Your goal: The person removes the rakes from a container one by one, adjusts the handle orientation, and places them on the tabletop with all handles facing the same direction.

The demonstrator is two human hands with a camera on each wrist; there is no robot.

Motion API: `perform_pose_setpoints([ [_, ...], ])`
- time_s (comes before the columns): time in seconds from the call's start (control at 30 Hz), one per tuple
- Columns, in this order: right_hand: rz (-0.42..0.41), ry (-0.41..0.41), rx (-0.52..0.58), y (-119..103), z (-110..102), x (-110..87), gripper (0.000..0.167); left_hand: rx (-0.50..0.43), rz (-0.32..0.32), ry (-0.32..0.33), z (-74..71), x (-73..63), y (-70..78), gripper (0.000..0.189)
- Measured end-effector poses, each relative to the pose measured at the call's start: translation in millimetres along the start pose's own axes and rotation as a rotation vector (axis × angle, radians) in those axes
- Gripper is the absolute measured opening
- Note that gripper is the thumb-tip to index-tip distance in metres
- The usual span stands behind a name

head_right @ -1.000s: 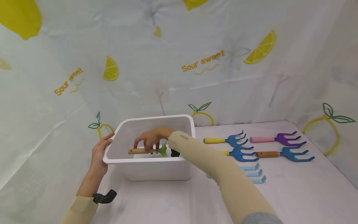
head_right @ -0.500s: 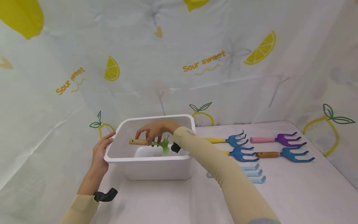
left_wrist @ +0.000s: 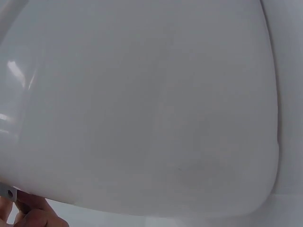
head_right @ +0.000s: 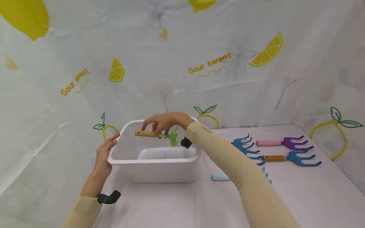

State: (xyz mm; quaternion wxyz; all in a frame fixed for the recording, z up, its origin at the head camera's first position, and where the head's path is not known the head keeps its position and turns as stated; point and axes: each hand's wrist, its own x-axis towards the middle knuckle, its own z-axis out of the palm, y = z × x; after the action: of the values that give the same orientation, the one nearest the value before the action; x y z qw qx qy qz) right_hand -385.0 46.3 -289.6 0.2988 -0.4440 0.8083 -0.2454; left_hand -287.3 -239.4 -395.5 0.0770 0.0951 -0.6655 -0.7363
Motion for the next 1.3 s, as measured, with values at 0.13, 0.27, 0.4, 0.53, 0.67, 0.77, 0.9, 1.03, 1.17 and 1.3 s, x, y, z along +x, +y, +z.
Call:
perform_pose_setpoints([
  [0.13,-0.016,0.027,-0.009,-4,-8,-14.4,0.056,0.013,-0.005,-0.014,-0.2,-0.2,-0.1,0.044],
  [0.27,-0.014,0.054,-0.032,-10,-15,-30.4,0.054,0.02,-0.006,-0.024,0.0,-0.2,-0.1,0.043],
  [0.4,-0.007,0.094,-0.067,-14,-22,-46.9,0.053,0.022,-0.004,-0.029,0.2,-0.3,0.0,0.043],
  [0.53,-0.009,0.132,-0.096,-17,-27,-65.0,0.053,0.016,-0.008,-0.028,-0.1,-0.5,-0.7,0.043],
  [0.67,-0.01,0.149,-0.12,-18,-30,-84.7,0.052,0.03,-0.006,-0.033,-0.2,-0.8,-0.5,0.043],
  [0.77,-0.006,0.158,-0.145,-17,-30,-98.4,0.052,0.042,-0.002,-0.038,-0.4,-0.6,0.0,0.043],
  [0.9,0.001,0.171,-0.176,-13,-26,-114.1,0.052,0.043,0.003,-0.035,-1.4,-0.7,0.6,0.043],
  [1.03,0.013,0.192,-0.19,-7,-21,-129.6,0.053,0.03,0.005,-0.039,-1.1,-0.8,0.1,0.043],
  [1.17,0.029,0.212,-0.194,3,-14,-145.3,0.053,0.021,0.009,-0.05,-1.0,-0.1,-1.3,0.042],
  [1.3,0.051,0.229,-0.194,10,-7,-161.4,0.053,0.003,0.017,-0.052,-1.1,-0.2,-1.4,0.043],
])
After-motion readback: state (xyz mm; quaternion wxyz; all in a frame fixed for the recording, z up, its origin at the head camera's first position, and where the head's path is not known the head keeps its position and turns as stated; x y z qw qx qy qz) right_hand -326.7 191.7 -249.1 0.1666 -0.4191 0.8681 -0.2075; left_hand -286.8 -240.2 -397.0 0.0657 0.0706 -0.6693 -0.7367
